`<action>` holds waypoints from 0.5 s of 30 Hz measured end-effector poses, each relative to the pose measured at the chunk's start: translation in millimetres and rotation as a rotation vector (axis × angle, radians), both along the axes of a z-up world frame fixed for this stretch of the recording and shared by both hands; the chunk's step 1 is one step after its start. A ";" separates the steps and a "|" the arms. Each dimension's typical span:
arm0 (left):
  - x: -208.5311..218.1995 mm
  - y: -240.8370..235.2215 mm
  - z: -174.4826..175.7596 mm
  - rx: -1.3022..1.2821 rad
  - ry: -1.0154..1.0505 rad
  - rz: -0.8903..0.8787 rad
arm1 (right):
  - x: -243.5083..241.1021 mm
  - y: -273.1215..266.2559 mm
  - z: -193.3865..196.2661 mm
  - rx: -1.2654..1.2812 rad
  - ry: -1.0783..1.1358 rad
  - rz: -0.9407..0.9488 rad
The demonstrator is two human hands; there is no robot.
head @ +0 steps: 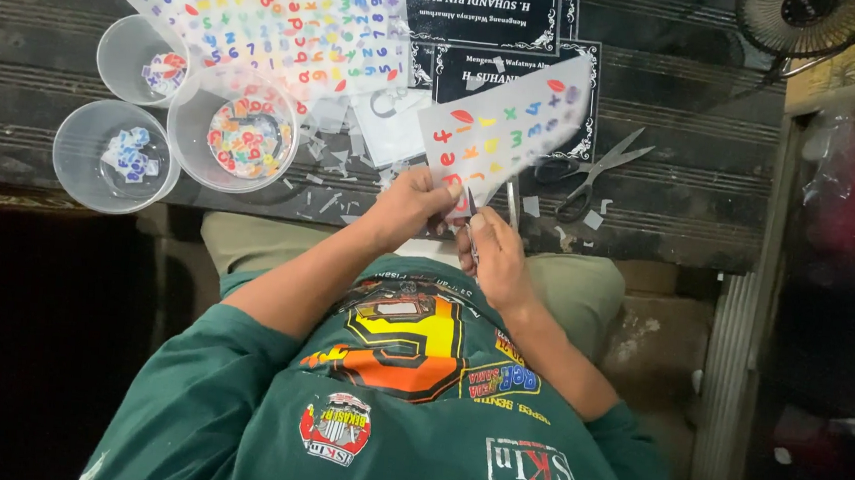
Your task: Cutting out individual letters from a printed sheet using scissors at a workstation.
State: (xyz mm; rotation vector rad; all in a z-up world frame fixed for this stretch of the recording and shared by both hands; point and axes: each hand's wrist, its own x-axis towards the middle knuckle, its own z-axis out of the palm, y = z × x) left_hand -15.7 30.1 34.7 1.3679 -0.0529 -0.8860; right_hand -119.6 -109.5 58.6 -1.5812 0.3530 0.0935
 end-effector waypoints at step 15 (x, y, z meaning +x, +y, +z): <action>-5.8 -7.0 21.7 -0.091 0.065 0.041 | -4.0 6.1 12.9 -0.088 -0.140 -0.005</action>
